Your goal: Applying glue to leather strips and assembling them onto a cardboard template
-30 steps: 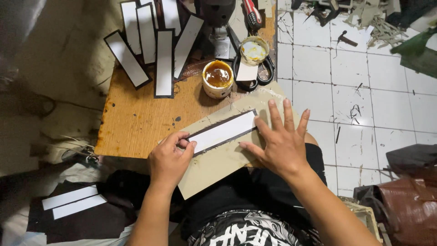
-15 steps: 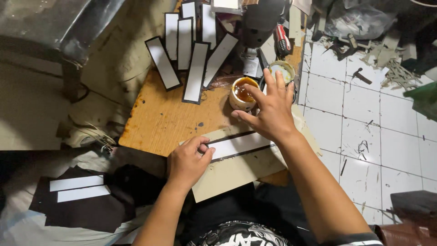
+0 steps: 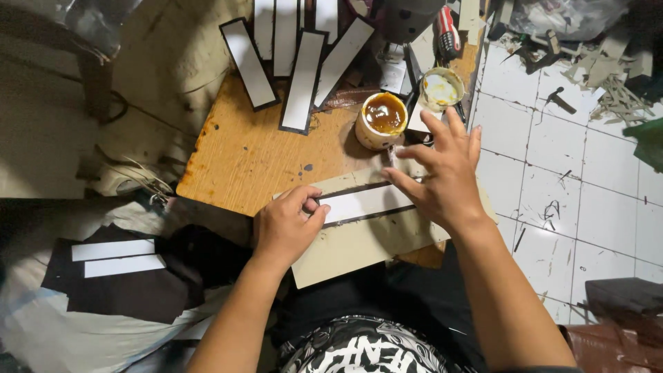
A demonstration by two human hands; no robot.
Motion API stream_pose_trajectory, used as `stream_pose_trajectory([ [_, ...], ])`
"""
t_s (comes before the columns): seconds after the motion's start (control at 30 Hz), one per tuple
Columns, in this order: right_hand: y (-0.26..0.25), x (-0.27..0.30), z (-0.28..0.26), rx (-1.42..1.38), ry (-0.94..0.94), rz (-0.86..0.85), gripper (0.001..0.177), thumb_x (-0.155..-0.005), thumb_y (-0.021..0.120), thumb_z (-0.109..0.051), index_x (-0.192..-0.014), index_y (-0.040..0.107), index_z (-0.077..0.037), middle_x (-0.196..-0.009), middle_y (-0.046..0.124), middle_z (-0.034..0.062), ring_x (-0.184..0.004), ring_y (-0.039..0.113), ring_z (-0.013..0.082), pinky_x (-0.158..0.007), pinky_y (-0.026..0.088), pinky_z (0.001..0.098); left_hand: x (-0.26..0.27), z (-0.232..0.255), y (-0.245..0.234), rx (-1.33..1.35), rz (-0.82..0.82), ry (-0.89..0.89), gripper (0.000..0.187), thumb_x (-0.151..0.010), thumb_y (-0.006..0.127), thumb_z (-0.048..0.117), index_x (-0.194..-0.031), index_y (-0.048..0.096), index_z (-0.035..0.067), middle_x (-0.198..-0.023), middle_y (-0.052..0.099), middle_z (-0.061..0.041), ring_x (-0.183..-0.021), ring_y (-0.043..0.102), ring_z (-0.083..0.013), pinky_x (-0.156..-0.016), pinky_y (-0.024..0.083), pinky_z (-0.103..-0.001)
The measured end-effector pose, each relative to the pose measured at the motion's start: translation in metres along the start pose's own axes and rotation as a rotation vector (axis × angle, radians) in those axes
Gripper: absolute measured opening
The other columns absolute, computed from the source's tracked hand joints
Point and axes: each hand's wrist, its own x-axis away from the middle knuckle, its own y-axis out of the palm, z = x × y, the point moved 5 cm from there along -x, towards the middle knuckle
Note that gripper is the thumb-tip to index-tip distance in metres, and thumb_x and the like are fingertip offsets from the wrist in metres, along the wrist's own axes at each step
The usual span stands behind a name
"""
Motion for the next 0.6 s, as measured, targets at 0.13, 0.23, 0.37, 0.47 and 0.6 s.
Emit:
stream_pose_trajectory([
  [0.13, -0.015, 0.036, -0.019, -0.391, 0.137, -0.026, 0.034, -0.088, 0.079, -0.038, -0.115, 0.07, -0.019, -0.153, 0.048, 0.0164, -0.151, 0.026, 0.0456, -0.116, 0.011, 0.0732, -0.001, 0.0, -0.001, 0.01, 0.012, 0.018, 0.021, -0.076, 0.081, 0.018, -0.097, 0.077, 0.016, -0.073, 0.074, -0.003, -0.063, 0.072, -0.0275, -0.053, 0.055, -0.035],
  [0.23, 0.004, 0.074, -0.032, -0.545, 0.222, -0.1, 0.049, -0.088, 0.076, -0.03, -0.133, 0.064, -0.015, -0.156, 0.042, 0.0202, -0.151, 0.02, 0.0475, -0.118, 0.007, 0.0707, 0.0, 0.003, -0.002, 0.006, 0.017, 0.013, 0.021, -0.076, 0.081, 0.018, -0.096, 0.077, 0.016, -0.072, 0.074, -0.003, -0.064, 0.072, -0.0267, -0.054, 0.055, -0.035],
  [0.37, 0.028, 0.106, -0.048, -0.471, 0.245, -0.178, 0.059, -0.088, 0.077, -0.027, -0.14, 0.059, -0.008, -0.163, 0.031, 0.0237, -0.152, 0.007, 0.0509, -0.12, 0.002, 0.0639, 0.0, 0.005, -0.003, 0.004, 0.009, 0.014, 0.021, -0.077, 0.081, 0.019, -0.096, 0.076, 0.016, -0.072, 0.074, -0.003, -0.065, 0.072, -0.0264, -0.055, 0.056, -0.035],
  [0.47, 0.038, 0.107, -0.052, -0.388, 0.24, -0.241, 0.067, -0.088, 0.077, -0.033, -0.144, 0.054, -0.004, -0.166, 0.018, 0.026, -0.152, -0.005, 0.0509, -0.118, -0.009, 0.0636, -0.001, 0.005, -0.004, 0.021, 0.005, 0.036, 0.021, -0.077, 0.081, 0.017, -0.097, 0.076, 0.015, -0.072, 0.073, -0.005, -0.064, 0.071, -0.0278, -0.053, 0.055, -0.036],
  [0.6, 0.042, 0.099, -0.074, -0.375, 0.226, -0.302, 0.066, -0.089, 0.076, -0.032, -0.143, 0.054, -0.002, -0.167, 0.013, 0.0263, -0.151, -0.015, 0.049, -0.113, -0.016, 0.0687, 0.0, 0.004, -0.004, 0.017, 0.007, 0.028, 0.02, -0.077, 0.081, 0.017, -0.097, 0.076, 0.015, -0.072, 0.073, -0.003, -0.065, 0.072, -0.0265, -0.054, 0.056, -0.035],
])
